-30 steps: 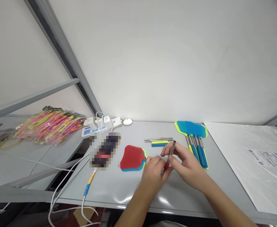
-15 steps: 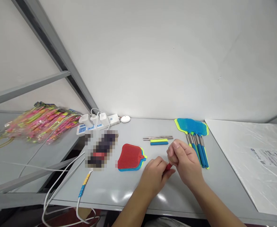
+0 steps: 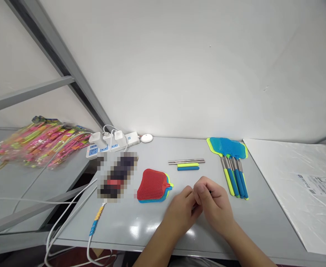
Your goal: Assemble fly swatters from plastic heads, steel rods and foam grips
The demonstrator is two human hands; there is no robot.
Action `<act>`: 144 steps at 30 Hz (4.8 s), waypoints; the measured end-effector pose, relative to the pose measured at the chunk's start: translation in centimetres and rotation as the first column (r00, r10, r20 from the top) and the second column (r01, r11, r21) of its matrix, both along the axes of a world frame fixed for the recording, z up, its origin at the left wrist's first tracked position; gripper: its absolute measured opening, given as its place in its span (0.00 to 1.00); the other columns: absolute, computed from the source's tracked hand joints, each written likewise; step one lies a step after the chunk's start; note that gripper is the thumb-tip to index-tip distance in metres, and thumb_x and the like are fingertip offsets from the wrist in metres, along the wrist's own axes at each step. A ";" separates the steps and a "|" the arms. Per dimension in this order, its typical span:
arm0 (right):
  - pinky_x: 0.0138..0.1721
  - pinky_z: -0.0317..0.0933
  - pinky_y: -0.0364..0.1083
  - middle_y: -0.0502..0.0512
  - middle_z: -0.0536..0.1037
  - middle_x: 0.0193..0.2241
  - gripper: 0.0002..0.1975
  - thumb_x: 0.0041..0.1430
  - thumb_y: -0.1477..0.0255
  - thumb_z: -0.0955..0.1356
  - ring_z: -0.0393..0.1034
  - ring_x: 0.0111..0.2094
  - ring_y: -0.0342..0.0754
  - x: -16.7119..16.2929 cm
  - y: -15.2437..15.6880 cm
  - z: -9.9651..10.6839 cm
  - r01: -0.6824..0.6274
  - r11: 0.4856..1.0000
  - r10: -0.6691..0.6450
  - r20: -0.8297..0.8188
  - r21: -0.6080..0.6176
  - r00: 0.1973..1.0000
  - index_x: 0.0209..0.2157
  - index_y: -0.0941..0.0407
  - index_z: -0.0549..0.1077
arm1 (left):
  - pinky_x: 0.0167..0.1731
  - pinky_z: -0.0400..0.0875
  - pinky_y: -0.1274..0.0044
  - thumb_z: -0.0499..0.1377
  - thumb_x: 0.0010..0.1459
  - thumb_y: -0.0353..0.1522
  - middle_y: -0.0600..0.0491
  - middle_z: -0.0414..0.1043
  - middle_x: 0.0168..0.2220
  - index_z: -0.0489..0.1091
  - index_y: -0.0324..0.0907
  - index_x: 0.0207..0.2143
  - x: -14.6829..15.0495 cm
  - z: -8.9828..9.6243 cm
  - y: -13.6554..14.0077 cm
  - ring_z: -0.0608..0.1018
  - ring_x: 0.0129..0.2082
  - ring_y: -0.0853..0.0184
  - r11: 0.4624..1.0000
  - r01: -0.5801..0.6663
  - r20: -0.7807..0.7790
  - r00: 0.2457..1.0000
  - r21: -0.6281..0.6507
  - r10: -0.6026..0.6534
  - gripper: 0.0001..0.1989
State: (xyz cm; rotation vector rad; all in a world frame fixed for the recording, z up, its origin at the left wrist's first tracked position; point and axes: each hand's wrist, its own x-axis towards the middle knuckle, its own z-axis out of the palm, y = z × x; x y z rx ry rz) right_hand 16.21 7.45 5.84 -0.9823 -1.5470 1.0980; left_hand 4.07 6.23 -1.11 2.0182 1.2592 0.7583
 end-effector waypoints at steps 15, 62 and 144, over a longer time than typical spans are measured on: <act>0.21 0.53 0.40 0.43 0.62 0.19 0.14 0.63 0.61 0.65 0.55 0.20 0.40 -0.1 0.0 -1.0 0.029 0.986 -0.054 -0.150 -0.162 0.987 0.28 0.54 0.65 | 0.35 0.71 0.75 0.54 0.58 0.26 0.49 0.72 0.39 0.70 0.41 0.38 0.1 0.4 0.0 0.75 0.37 0.65 0.995 -0.033 0.093 0.995 0.097 0.024 0.07; 0.36 0.56 0.47 0.54 0.67 0.34 0.19 0.66 0.78 0.59 0.60 0.34 0.48 0.7 2.1 -6.2 -0.419 0.822 -0.233 0.899 0.386 0.371 0.55 0.48 0.69 | 0.59 0.61 0.60 0.54 0.64 0.39 0.43 0.42 0.69 0.59 0.45 0.60 -11.0 0.1 -2.1 0.55 0.66 0.54 0.830 -0.556 0.014 0.831 0.047 0.556 0.23; 0.27 0.55 0.44 0.52 0.71 0.31 0.13 0.70 0.72 0.55 0.64 0.27 0.45 11.6 4.0 -1.5 -0.258 0.928 -0.101 0.847 0.270 0.521 0.39 0.55 0.69 | 0.21 0.72 0.80 0.64 0.56 0.36 0.49 0.79 0.32 0.78 0.40 0.38 -2.1 6.3 9.0 0.77 0.25 0.68 0.916 0.136 0.481 0.874 -0.377 0.068 0.10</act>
